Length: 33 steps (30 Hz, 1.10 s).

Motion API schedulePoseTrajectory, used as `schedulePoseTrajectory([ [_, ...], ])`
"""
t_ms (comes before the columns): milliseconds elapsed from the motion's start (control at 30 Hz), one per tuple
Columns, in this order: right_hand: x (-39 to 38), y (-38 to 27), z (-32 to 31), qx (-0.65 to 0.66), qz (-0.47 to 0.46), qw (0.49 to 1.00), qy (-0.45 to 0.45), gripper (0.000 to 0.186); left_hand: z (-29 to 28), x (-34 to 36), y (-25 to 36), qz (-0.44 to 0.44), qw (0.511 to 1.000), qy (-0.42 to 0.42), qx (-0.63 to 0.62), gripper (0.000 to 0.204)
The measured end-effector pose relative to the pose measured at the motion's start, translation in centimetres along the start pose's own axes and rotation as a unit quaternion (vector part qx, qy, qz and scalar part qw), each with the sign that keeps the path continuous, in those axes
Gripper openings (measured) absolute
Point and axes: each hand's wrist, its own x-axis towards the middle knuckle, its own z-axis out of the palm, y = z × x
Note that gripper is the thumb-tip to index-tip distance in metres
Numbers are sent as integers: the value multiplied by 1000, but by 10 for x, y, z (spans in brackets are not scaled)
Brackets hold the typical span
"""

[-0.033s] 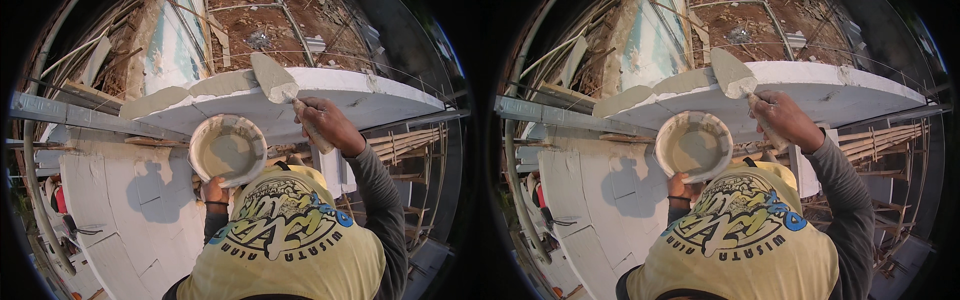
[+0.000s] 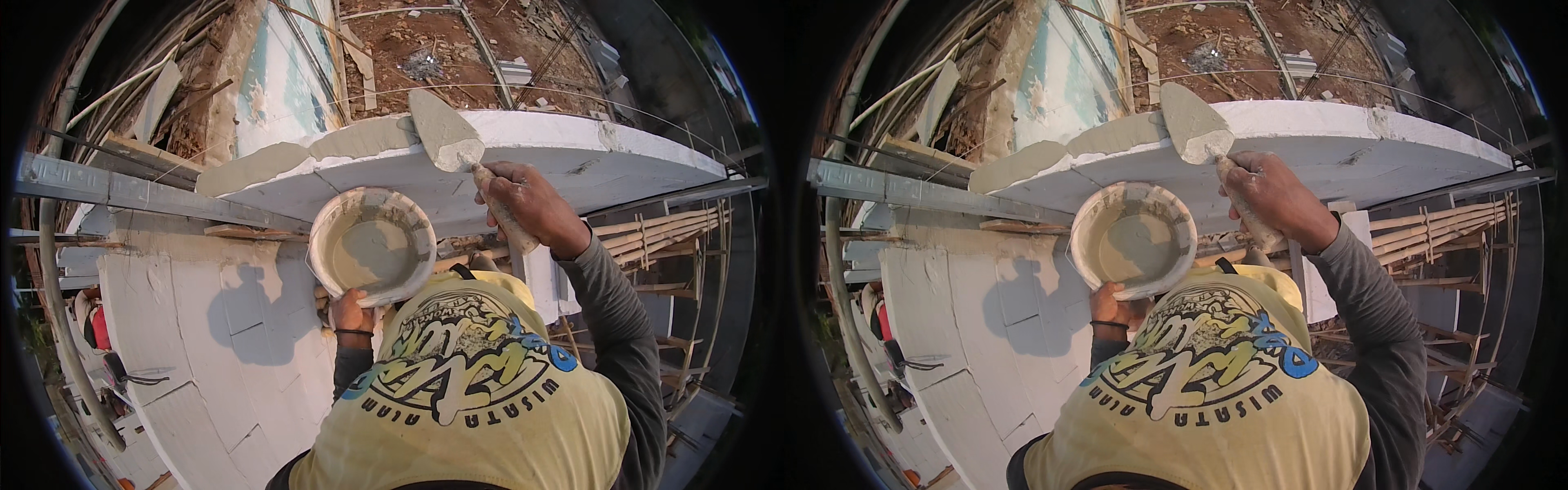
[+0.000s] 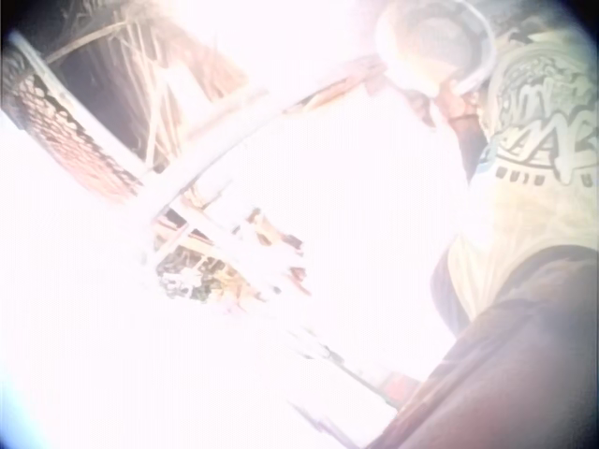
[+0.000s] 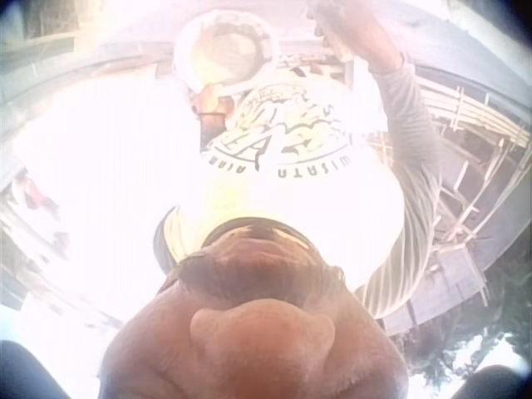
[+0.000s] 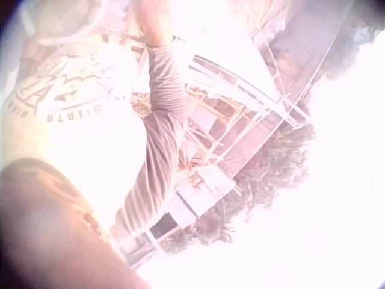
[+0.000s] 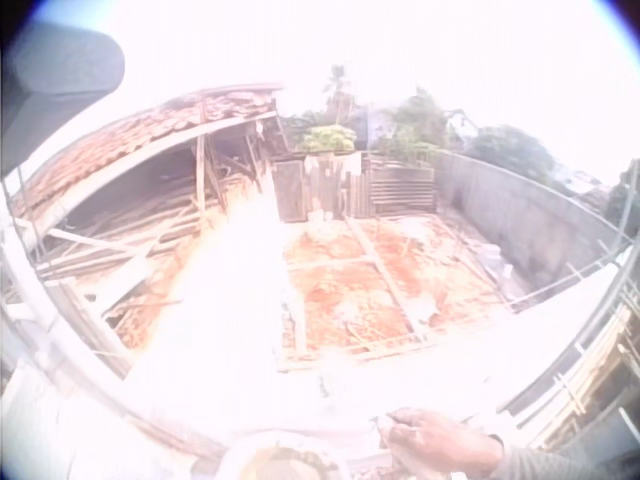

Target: The person applies mortar to the top of a wall using a trowel and then positions a lightweight concrete block onto the mortar bed, tapping it into place with a hammer.

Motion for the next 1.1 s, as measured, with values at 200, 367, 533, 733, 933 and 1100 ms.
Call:
schedulePoseTrajectory([
  [200, -14, 16, 32, 130, 28, 991, 30, 42, 7, -6, 11, 6, 998, -54, -14, 61],
  [367, -38, 14, 33, 31, 47, 998, -34, 49, -1, -7, 16, -29, 999, -25, -7, 63],
  [533, -29, 27, 39, -222, -158, 958, 88, 51, -1, -5, 18, -77, 997, -6, 29, 67],
  [733, 2, 15, 48, -222, -94, 970, 38, 54, 7, -9, 17, -66, 997, 5, 27, 65],
  [933, -30, 2, 30, 22, 44, 996, 71, 46, -21, 19, -10, -39, 998, -37, 28, 55],
  [1100, -64, 25, 39, 52, 55, 995, 58, 66, -47, 40, -29, -84, 995, -42, 18, 64],
])
